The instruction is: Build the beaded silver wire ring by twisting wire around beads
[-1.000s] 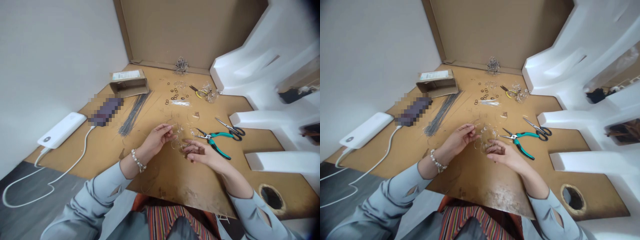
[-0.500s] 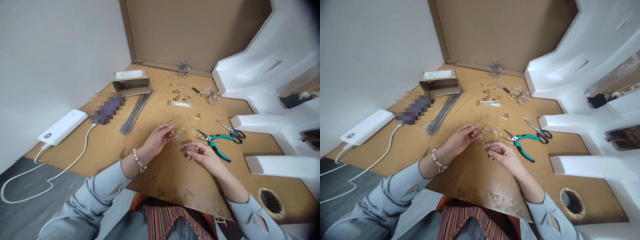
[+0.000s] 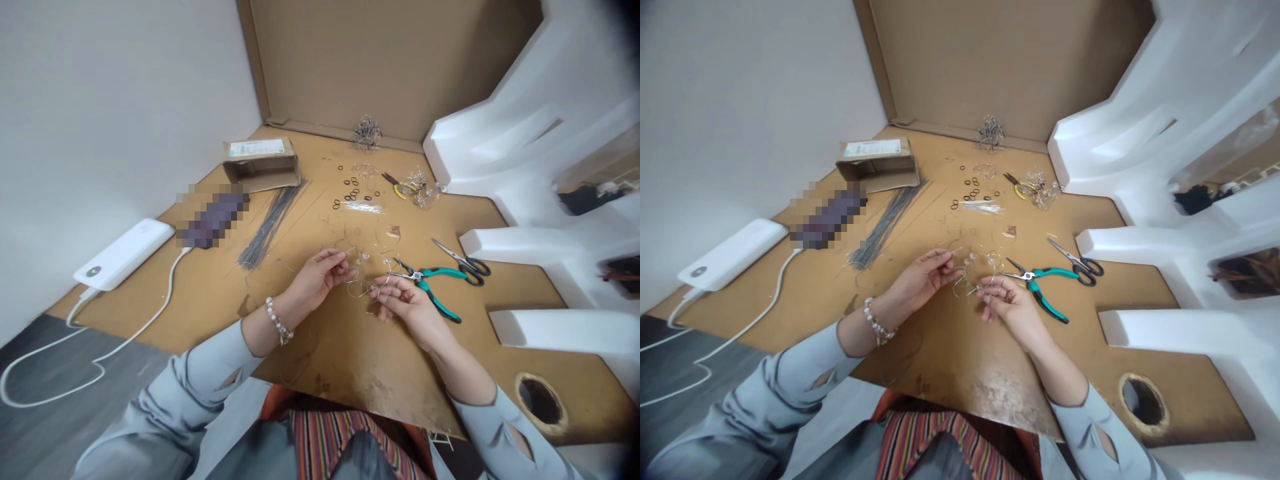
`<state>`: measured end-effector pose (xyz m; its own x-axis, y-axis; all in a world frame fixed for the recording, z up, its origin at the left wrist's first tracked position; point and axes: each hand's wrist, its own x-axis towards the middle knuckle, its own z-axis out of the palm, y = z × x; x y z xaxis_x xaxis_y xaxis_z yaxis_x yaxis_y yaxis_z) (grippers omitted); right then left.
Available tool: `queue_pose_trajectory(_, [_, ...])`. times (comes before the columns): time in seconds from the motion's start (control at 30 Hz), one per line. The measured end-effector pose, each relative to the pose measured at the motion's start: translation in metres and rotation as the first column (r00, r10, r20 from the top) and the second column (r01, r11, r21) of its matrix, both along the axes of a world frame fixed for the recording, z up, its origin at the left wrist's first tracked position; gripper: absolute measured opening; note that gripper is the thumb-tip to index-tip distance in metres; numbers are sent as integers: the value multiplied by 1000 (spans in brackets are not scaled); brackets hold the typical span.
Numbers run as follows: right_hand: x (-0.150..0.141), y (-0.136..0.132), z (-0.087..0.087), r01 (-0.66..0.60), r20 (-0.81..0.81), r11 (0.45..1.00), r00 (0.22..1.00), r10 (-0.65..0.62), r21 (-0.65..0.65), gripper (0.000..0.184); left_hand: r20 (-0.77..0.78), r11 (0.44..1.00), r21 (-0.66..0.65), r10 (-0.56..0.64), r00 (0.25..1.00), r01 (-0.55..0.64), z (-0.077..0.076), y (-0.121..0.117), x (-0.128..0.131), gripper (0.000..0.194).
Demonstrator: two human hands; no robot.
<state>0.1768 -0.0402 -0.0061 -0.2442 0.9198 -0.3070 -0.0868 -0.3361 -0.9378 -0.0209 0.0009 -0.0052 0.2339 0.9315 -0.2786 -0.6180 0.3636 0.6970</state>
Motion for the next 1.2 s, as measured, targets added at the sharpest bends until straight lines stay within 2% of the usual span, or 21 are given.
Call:
queue_pose_trajectory(0.2, [1, -1, 5, -62, -60, 996, 997, 58, -70, 42, 1, 1000, -2, 6, 1000, -6, 1, -1, 1, 12])
queue_pose_trajectory(0.37, [0, 1, 3, -30, -43, 1000, 999, 29, -10, 34, 16, 1000, 13, -11, 1000, 11, 2, -3, 1, 11])
queue_pose_trajectory(0.73, [1, 3, 3, 29, 116, 985, 992, -49, 172, 36, 13, 998, 23, -54, 998, 54, 3, -4, -1, 11])
queue_pose_trajectory(1.2, [3, 3, 6, 68, 126, 982, 988, -91, 176, 32, 42, 990, -8, -139, 989, 139, 6, -5, -1, 7])
